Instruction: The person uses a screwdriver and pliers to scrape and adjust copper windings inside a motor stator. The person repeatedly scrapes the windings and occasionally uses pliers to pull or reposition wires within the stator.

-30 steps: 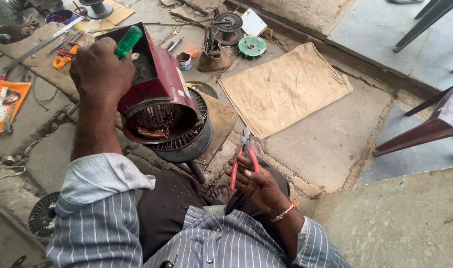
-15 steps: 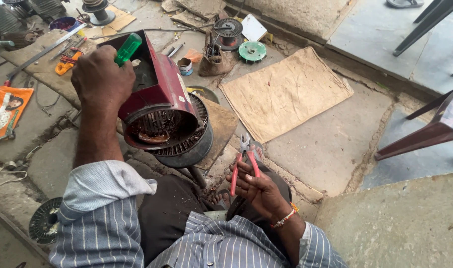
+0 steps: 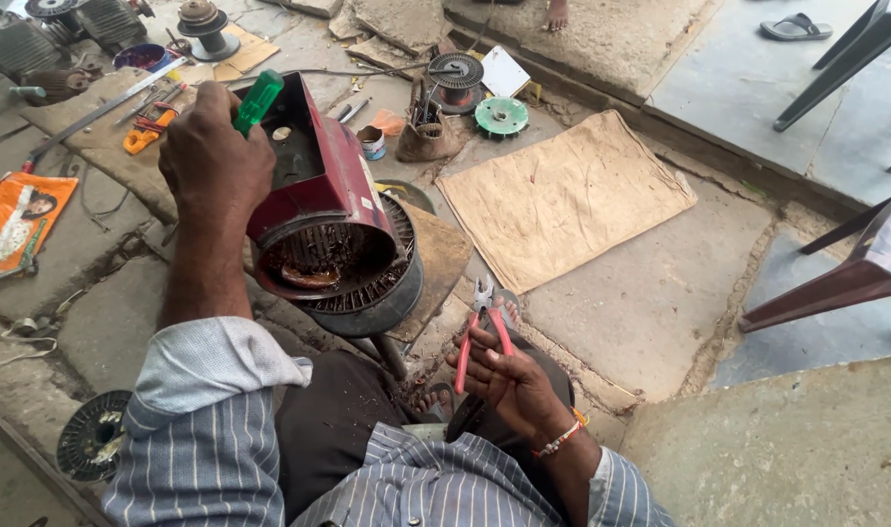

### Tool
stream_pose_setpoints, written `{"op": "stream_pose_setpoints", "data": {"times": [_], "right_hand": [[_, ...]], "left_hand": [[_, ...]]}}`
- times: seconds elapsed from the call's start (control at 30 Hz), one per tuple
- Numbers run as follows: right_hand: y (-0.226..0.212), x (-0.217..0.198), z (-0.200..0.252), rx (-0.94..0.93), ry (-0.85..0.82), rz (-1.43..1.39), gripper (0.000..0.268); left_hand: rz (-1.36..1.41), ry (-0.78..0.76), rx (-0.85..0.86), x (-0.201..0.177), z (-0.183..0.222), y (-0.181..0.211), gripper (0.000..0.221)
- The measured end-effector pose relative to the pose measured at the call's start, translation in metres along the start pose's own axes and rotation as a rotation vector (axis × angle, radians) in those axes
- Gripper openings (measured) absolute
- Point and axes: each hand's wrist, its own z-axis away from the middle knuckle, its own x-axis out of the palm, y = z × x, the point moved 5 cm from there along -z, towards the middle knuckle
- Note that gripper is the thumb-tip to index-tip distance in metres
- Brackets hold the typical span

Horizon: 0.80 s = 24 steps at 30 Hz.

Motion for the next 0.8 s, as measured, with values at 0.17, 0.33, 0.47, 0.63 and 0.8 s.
{"op": "stream_pose_setpoints", "data": {"times": [0.17,0.33,0.47,0.63,0.8], "right_hand": [[0.000,-0.003,0.000,-0.010,0.013,0.018,0.064],[0.001,-0.003,0.000,-0.008,0.001,0.015,0.065],[0.000,0.001,0.000,-0.003,-0.001,0.009,0.066],[-0.008,0.015,0.008,-0.047,-0.062,0.103,0.076],[-0.009,0.027,0.010,-0.021,-0.072,0.217,0.081]], "left_hand": [[0.012,0.028,0.011,0.004,-0.002,-0.004,0.023],[0.015,0.054,0.030,0.006,-0.003,-0.004,0.022],[-0.019,-0.007,0.010,0.006,-0.003,-0.002,0.021],[-0.037,-0.067,-0.003,0.005,-0.003,0.002,0.022],[-0.032,-0.042,-0.019,0.003,-0.002,0.004,0.017]]}}
